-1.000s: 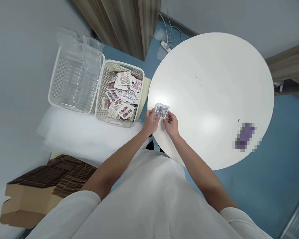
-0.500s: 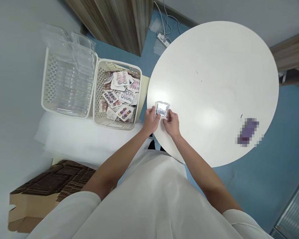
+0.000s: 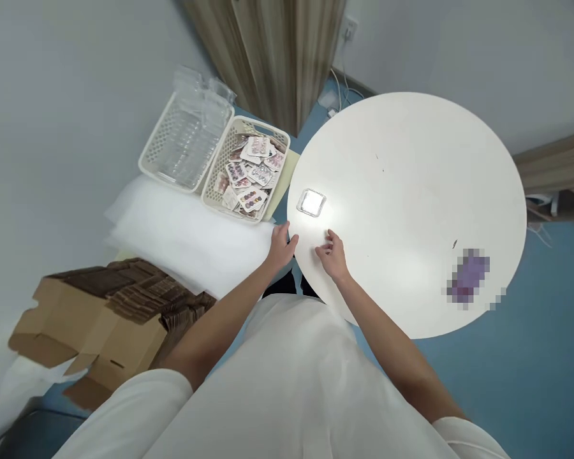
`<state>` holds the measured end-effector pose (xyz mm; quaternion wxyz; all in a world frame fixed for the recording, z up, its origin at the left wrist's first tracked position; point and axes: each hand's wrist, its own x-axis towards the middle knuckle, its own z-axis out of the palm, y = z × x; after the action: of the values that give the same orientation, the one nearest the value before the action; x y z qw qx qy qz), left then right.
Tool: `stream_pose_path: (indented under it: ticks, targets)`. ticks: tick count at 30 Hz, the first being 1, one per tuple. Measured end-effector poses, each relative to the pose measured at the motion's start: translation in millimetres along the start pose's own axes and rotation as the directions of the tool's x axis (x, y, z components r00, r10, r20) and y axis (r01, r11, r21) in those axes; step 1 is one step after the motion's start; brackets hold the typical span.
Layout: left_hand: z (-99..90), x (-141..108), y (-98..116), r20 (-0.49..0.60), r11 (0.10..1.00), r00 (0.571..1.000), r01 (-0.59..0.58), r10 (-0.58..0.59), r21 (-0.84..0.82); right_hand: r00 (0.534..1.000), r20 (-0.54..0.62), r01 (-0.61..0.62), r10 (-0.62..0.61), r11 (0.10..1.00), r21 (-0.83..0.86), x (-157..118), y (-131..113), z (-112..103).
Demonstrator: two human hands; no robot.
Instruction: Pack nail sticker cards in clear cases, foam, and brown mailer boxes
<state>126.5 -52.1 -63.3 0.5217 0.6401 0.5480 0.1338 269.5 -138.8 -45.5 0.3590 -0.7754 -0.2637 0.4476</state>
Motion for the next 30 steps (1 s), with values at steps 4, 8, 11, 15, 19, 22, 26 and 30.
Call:
stream_pose_path:
  ticks: [4,8,11,15,19,22,26,30]
  targets:
    - [-1.3,-60,-18,-0.046,0.992,0.991,0.126,-0.126,-0.011,0.991,0.131,0.025,-0.022,1.000,-0.017,-34,22,-19]
    - [-8.7,-100,-35,-0.105,0.975,0.971,0.207,-0.215,-0.078,0.970,0.235,0.088,-0.060,0.990,-0.112,-49,32,-31]
    - [-20.3,-112,-44,-0.143,0.968,0.960,0.226,-0.241,-0.112,0.937,0.325,0.187,-0.126,0.969,-0.163,-48,23,-27]
    - [-39.3,-121,-50,-0.196,0.971,0.956,0.192,-0.218,-0.143,0.871,0.445,0.320,-0.209,0.928,-0.191,-43,0,-5]
    - [-57.8,-134,-58,-0.171,0.990,0.979,0.091,-0.109,-0.107,0.802,0.526,0.463,-0.285,0.852,-0.244,-47,-19,18]
    - [-73.6,-145,-66,-0.173,0.998,0.983,0.052,-0.059,-0.043,0.743,0.580,0.570,-0.334,0.771,-0.285,-54,-26,33]
    - [-98.9,-154,-77,-0.202,0.997,0.979,0.021,-0.036,-0.078,0.684,0.660,0.661,-0.312,0.648,-0.378,-56,-24,54]
    - [-121.4,-156,-84,-0.268,0.989,0.962,0.008,-0.047,-0.146,0.652,0.715,0.729,-0.251,0.467,-0.500,-53,-20,76]
